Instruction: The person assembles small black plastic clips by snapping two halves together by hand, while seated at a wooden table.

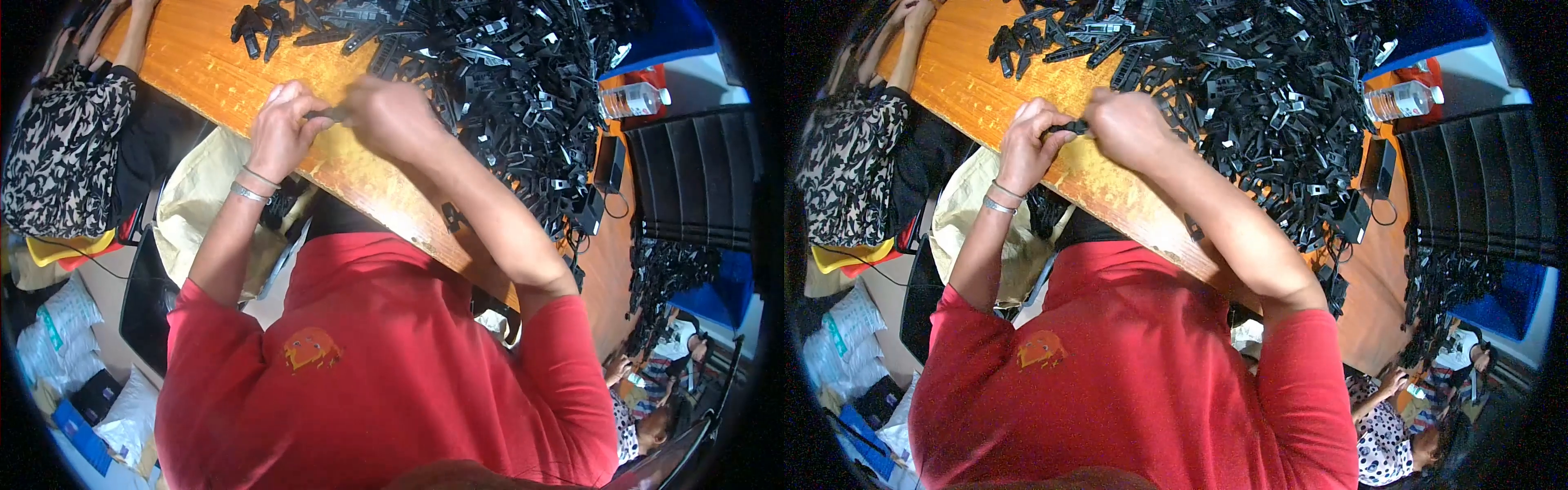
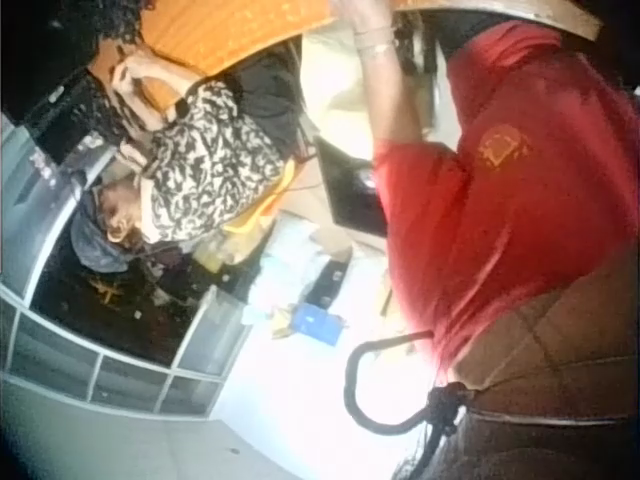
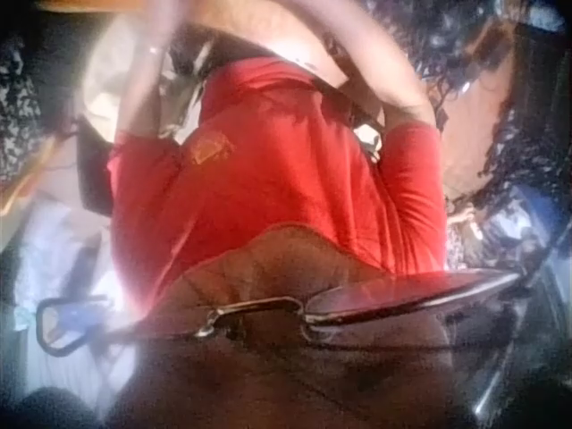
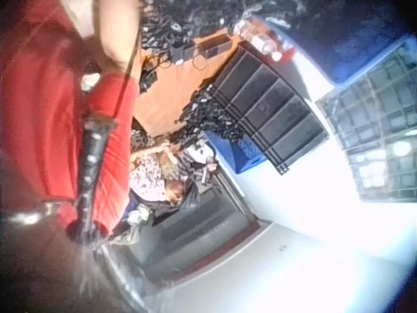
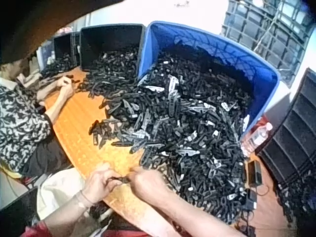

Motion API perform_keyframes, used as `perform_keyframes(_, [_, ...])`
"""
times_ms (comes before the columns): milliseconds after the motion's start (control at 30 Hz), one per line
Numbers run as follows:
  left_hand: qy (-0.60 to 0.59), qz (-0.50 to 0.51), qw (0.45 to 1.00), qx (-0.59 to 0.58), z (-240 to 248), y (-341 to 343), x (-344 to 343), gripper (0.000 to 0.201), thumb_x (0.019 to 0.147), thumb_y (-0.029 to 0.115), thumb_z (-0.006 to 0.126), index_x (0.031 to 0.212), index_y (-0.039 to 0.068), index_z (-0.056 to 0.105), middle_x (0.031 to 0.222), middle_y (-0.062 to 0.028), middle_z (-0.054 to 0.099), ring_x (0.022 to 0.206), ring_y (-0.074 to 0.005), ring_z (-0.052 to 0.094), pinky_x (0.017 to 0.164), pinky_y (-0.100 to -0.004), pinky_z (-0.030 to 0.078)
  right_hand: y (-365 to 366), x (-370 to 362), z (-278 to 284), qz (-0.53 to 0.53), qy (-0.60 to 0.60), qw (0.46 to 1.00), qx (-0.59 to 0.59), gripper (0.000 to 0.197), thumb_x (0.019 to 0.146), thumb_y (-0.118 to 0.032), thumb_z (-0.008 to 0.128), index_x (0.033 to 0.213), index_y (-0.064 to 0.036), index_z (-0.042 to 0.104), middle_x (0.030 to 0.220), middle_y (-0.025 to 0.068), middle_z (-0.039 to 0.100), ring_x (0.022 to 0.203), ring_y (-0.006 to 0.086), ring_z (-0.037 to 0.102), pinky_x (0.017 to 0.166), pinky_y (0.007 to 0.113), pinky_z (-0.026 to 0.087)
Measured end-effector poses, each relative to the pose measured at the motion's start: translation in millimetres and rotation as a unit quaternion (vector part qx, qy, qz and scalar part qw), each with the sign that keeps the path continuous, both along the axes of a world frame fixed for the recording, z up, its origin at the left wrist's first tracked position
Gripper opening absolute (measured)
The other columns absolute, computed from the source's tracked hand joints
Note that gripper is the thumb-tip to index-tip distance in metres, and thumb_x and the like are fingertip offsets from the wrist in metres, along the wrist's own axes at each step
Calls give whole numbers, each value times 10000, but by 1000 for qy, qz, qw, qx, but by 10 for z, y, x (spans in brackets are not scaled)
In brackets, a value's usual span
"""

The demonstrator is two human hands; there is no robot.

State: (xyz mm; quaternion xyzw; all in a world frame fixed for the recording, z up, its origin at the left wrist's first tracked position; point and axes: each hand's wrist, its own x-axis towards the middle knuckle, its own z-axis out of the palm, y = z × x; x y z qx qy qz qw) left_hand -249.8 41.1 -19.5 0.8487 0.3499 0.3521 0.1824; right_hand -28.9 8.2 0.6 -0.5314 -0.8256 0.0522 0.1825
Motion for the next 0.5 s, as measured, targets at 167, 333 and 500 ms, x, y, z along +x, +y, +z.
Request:
perform_keyframes(167, [1,1,999,-35,-34,55,-153,188,822,58,878,957,48,749,949,-116,666,917,-340,659,807,-427,533,39,-163,-36,20,19,999,21,60,870,-149,766,913,-110,777,938,121,704,809,361,735,684,473,599])
perform_keyframes(333, [218,-79,952,-198,549,14,-930,261,844,32,835,1102,41,792,1015,-121,731,991,-347,727,868,-423,567,-429,-190,-63,57,111,991,-39,185,888,-224,816,1054,-141,816,946,98,731,835,350,744,714,458,603])
perform_keyframes(500, [113,-37,973,-200,694,51,-858,329,942,8,762,1271,6,745,1058,-109,729,1003,-239,721,914,-350,573,-490,326,246,-152,17,988,-20,238,921,-297,821,1094,-134,804,1031,132,760,888,376,767,771,475,630])
